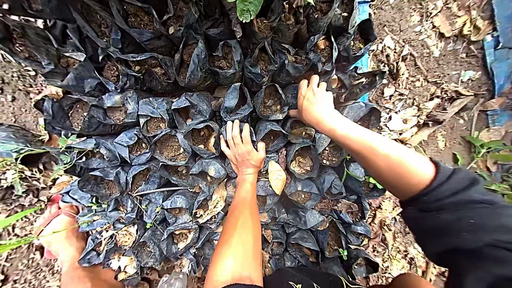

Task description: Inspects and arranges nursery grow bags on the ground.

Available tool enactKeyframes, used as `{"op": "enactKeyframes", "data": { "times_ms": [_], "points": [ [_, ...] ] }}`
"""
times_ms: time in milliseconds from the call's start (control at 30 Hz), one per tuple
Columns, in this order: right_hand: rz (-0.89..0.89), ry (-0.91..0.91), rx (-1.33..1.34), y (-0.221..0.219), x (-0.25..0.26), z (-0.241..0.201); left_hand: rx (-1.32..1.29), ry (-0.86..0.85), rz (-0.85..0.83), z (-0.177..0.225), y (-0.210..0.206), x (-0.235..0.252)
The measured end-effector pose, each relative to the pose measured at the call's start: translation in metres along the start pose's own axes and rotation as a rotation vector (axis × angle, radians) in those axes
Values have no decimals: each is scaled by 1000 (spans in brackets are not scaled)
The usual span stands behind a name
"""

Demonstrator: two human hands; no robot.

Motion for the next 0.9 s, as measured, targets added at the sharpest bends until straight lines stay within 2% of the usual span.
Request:
{"op": "enactKeyframes", "data": {
  "times_ms": [100,233,267,333,433,500,700,900],
  "points": [
    [40,82,77,-7,14,6,17,2,-12,-1,0,-1],
    [-23,450,309,13,46,55,8,0,-10,0,0,-1],
    [-63,450,361,25,50,64,5,0,-3,0,0,0],
    [-132,339,428,47,51,72,2,4,2,-2,0,0],
    [-119,231,413,58,44,70,3,6,-11,-1,1,-1],
    [-74,294,338,59,38,62,5,3,-7,-1,1,0],
    [43,728,250,36,5,6,15,7,-20,-1,0,-1],
    [77,693,-12,-5,1,-38,11,7,-15,1,2,0]
  ]
}}
Point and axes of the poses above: each hand's wrist, its own x-axis towards the middle knuckle, its own y-axis out of the back of the hand, z = x × y, the point moved 3 cm from there along x, towards the middle knuckle, and after that the axes turned 9 degrees about z, right-handed, at the moved point
